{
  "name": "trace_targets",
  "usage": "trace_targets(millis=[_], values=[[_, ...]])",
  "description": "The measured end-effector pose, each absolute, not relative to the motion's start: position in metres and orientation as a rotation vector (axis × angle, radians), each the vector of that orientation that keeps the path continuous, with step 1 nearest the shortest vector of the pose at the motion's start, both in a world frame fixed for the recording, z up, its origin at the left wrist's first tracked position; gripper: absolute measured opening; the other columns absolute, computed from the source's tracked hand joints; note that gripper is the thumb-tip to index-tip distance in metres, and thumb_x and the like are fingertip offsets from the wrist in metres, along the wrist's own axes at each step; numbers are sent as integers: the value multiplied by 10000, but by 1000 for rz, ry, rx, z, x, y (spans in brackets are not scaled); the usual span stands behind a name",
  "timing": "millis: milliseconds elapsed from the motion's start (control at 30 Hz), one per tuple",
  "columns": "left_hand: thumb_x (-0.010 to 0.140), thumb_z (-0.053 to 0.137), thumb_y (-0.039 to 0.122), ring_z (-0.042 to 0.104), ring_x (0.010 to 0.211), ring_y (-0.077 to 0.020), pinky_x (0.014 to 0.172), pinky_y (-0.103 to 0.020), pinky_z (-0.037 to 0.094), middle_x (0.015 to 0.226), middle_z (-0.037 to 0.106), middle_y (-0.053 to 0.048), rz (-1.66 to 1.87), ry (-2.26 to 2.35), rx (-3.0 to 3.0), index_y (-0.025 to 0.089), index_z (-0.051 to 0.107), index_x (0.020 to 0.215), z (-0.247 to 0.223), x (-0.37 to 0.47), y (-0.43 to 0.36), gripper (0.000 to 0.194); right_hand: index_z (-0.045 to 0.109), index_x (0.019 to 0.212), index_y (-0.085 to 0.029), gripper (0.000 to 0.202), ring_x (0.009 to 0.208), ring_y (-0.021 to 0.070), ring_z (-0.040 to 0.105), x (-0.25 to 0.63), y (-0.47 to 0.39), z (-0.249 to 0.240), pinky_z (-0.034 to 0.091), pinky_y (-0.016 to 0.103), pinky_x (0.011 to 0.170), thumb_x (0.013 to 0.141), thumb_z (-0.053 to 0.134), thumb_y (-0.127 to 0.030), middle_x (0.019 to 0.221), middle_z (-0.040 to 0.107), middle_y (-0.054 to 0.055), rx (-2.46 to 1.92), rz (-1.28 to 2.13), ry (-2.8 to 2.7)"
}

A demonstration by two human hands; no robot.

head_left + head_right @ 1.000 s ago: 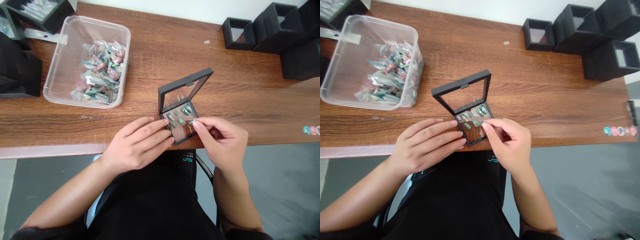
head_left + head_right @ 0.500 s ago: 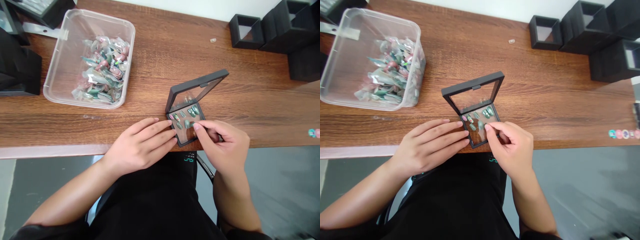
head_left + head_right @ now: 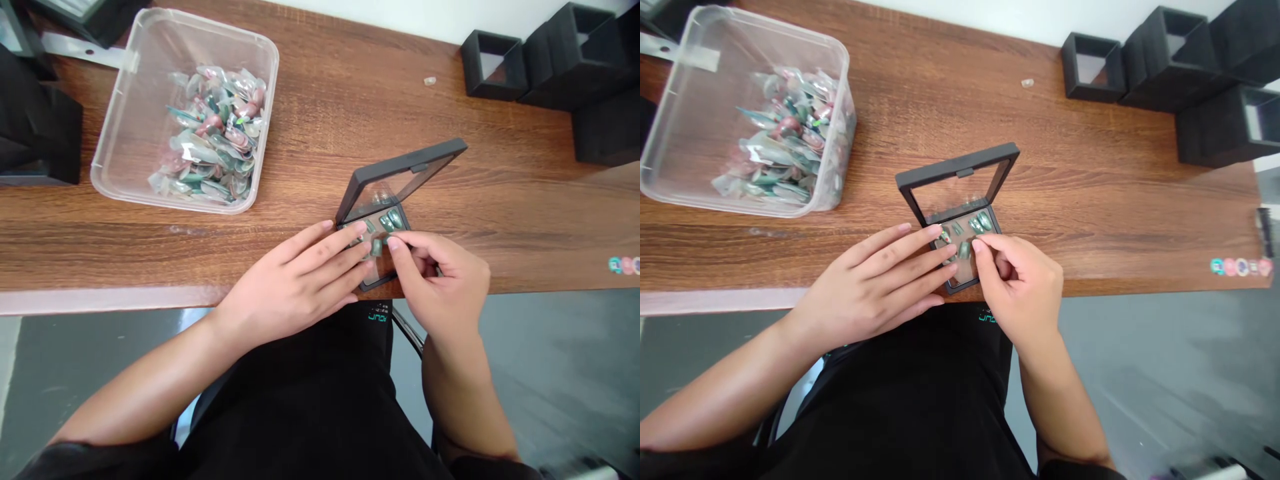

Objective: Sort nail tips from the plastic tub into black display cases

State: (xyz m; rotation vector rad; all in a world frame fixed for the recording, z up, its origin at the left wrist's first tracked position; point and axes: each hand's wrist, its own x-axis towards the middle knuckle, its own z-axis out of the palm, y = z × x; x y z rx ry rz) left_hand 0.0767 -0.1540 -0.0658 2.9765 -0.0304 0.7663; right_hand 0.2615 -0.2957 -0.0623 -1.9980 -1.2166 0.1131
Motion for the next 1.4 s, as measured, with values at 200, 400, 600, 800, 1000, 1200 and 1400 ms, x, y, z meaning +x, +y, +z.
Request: trace_targets(millis=[200, 400, 600, 800, 1000, 1200, 1400], values=[[1044, 666, 288, 691, 1360, -249, 1184, -441, 596, 1425, 730, -40, 789, -75, 2966, 100, 664, 1377, -64, 75, -153, 382, 781, 900, -244, 123, 561, 92, 433, 256, -297, -63, 389, 274, 582, 983, 704, -292, 606, 482, -59, -2010, 103, -1223], [1069, 621, 309, 611, 1456, -221, 1329, -457, 431, 1454, 722, 9, 696, 9, 2938, 168, 639, 1386, -69, 72, -155, 348, 784, 872, -239, 164, 558, 91, 444, 254, -295, -62, 421, 279, 618, 993, 690, -295, 587, 474, -55, -2037, 91, -1262], [1043, 673, 303, 644, 1425, -204, 1355, -417, 394, 1433, 737, 0, 755, 4, 2905, 181, 661, 1365, -72, 70, -153, 345, 826, 1011, -244, 133, 588, 101, 526, 255, -292, -67, 455, 286, 648, 991, 696, -266, 641, 625, -36, -1968, -12, -1405], [1053, 637, 259, 633, 1438, -220, 1304, -410, 469, 1435, 736, -25, 807, -5, 2907, 157, 663, 1371, -70, 71, -154, 334, 846, 975, -265, 127, 554, 99, 472, 257, -290, -72, 428, 297, 623, 971, 719, -280, 583, 580, -44, -1881, 72, -1399], [1063, 623, 276, 584, 1481, -230, 1286, -427, 474, 1471, 711, -18, 731, 20, 2920, 167, 641, 1393, -66, 70, -154, 348, 836, 934, -267, 146, 562, 98, 461, 258, -289, -68, 395, 290, 570, 981, 704, -310, 602, 548, -45, -1860, 166, -1308], [1037, 683, 326, 616, 1457, -254, 1330, -416, 423, 1455, 724, -17, 769, 21, 2916, 180, 692, 1332, -71, 71, -155, 330, 769, 841, -224, 171, 599, 103, 463, 251, -288, -66, 400, 294, 598, 983, 684, -269, 623, 519, -40, -1949, 83, -1249], [1047, 656, 279, 606, 1465, -242, 1304, -433, 457, 1468, 715, -22, 762, 26, 2897, 165, 672, 1352, -67, 71, -155, 326, 731, 964, -218, 103, 818, 176, 625, 246, -299, -61, 509, 356, 800, 979, 694, -313, 880, 693, 39, -2170, -129, -1312]])
